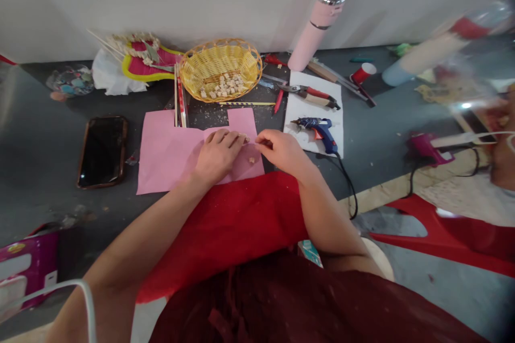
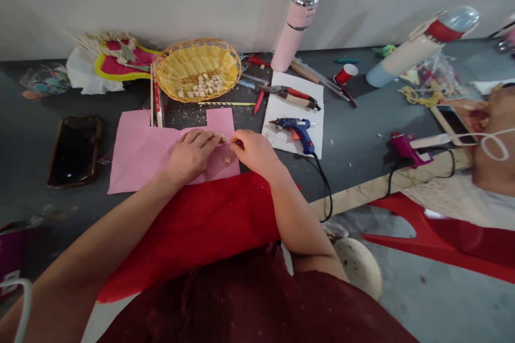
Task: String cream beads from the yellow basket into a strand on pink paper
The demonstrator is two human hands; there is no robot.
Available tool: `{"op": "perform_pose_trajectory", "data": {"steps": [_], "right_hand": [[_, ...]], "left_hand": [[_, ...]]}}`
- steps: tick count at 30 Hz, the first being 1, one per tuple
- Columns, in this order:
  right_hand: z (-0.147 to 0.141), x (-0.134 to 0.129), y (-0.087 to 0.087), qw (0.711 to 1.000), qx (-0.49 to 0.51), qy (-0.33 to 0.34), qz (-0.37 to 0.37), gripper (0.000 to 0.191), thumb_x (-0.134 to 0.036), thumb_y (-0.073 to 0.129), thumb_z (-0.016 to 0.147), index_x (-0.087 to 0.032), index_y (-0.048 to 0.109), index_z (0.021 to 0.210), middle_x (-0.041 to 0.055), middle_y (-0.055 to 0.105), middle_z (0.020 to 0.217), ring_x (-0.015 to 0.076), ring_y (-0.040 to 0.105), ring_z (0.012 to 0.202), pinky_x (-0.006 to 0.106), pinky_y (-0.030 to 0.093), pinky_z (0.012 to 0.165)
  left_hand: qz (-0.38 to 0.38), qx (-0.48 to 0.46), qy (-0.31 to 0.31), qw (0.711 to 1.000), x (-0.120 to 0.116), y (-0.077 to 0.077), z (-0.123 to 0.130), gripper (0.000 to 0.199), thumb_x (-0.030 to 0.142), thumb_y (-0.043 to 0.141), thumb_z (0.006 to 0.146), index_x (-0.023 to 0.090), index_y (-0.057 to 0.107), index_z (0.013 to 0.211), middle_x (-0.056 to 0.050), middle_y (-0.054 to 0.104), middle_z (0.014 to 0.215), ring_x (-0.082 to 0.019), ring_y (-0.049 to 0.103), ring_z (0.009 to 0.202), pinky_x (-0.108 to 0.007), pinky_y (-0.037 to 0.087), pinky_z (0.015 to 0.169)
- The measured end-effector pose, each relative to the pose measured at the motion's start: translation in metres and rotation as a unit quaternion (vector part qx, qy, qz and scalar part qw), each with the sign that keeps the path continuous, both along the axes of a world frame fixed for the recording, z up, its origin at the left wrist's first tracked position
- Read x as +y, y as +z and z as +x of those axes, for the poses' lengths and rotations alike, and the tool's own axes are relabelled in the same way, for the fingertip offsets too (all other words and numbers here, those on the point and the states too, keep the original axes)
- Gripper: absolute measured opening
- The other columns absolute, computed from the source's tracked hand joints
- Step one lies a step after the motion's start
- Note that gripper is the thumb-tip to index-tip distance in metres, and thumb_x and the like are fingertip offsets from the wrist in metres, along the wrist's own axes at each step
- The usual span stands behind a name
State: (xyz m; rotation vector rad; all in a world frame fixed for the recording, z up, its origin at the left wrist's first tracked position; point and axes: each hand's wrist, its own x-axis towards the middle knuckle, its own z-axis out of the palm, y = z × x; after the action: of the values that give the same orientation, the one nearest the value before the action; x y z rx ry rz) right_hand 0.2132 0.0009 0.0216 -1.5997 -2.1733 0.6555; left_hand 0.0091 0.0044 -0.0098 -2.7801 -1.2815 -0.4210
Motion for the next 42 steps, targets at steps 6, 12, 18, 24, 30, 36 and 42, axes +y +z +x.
{"op": "perform_pose_trajectory", "data": {"steps": [6, 12, 18, 24, 30, 36, 42], "right_hand": [[-0.002, -0.010, 0.014, 0.989, -0.040, 0.110, -0.090, 0.008, -0.018, 0.062, 0.084, -0.020, 0.064, 0.091, 0.0018, 0.069, 0.085, 0.0138, 0.062, 0.075, 0.024, 0.039, 0.066], [-0.005, -0.003, 0.006, 0.995, -0.079, 0.036, -0.040, 0.006, -0.020, 0.060, 0.085, -0.019, 0.064, 0.089, 0.0036, 0.068, 0.087, 0.0160, 0.061, 0.077, 0.026, 0.039, 0.066], [-0.007, 0.001, -0.006, 0.997, -0.071, -0.011, 0.005, 0.014, -0.017, 0.062, 0.083, -0.018, 0.063, 0.097, 0.0059, 0.067, 0.094, 0.0171, 0.062, 0.081, 0.027, 0.043, 0.071], [-0.001, -0.001, -0.005, 1.000, -0.007, 0.007, -0.005, 0.012, -0.018, 0.065, 0.083, -0.019, 0.064, 0.094, 0.0035, 0.069, 0.089, 0.0156, 0.063, 0.078, 0.026, 0.045, 0.071], [-0.001, 0.000, -0.002, 0.999, -0.047, -0.016, -0.020, 0.007, -0.023, 0.064, 0.085, -0.018, 0.067, 0.090, 0.0043, 0.071, 0.087, 0.0171, 0.063, 0.077, 0.027, 0.044, 0.069], [-0.009, 0.003, -0.012, 0.999, -0.052, -0.011, 0.006, 0.010, -0.022, 0.059, 0.088, -0.018, 0.068, 0.091, 0.0054, 0.071, 0.090, 0.0170, 0.063, 0.079, 0.027, 0.043, 0.071], [-0.011, 0.004, -0.019, 0.996, -0.080, -0.027, 0.020, 0.013, -0.028, 0.057, 0.090, -0.020, 0.067, 0.093, 0.0053, 0.071, 0.092, 0.0188, 0.064, 0.082, 0.028, 0.043, 0.070]], "left_hand": [[-0.005, -0.001, -0.003, 1.000, 0.000, -0.001, -0.001, 0.036, 0.020, 0.039, 0.097, 0.016, 0.056, 0.128, -0.011, 0.062, 0.125, -0.029, 0.052, 0.113, -0.045, 0.046, 0.093], [-0.004, -0.012, -0.002, 1.000, 0.000, -0.001, 0.000, 0.036, 0.018, 0.040, 0.096, 0.016, 0.057, 0.127, -0.011, 0.063, 0.124, -0.030, 0.052, 0.114, -0.045, 0.046, 0.093], [-0.009, -0.007, -0.001, 1.000, 0.000, -0.001, 0.000, 0.036, 0.017, 0.040, 0.096, 0.013, 0.057, 0.128, -0.012, 0.063, 0.124, -0.031, 0.052, 0.115, -0.046, 0.047, 0.093], [-0.010, -0.002, 0.000, 1.000, 0.000, 0.000, 0.000, 0.036, 0.019, 0.038, 0.097, 0.015, 0.056, 0.128, -0.012, 0.062, 0.125, -0.030, 0.051, 0.115, -0.045, 0.046, 0.093], [-0.015, 0.007, 0.005, 1.000, -0.001, 0.001, 0.000, 0.038, 0.020, 0.037, 0.098, 0.016, 0.054, 0.131, -0.011, 0.061, 0.127, -0.029, 0.051, 0.115, -0.045, 0.045, 0.095], [-0.013, 0.002, 0.000, 1.000, 0.000, 0.000, 0.000, 0.036, 0.018, 0.039, 0.097, 0.015, 0.056, 0.129, -0.011, 0.062, 0.125, -0.030, 0.052, 0.115, -0.045, 0.045, 0.095], [-0.017, -0.004, 0.003, 1.000, 0.000, 0.000, 0.001, 0.035, 0.018, 0.039, 0.096, 0.015, 0.057, 0.127, -0.012, 0.063, 0.123, -0.030, 0.053, 0.114, -0.046, 0.046, 0.094]]}}
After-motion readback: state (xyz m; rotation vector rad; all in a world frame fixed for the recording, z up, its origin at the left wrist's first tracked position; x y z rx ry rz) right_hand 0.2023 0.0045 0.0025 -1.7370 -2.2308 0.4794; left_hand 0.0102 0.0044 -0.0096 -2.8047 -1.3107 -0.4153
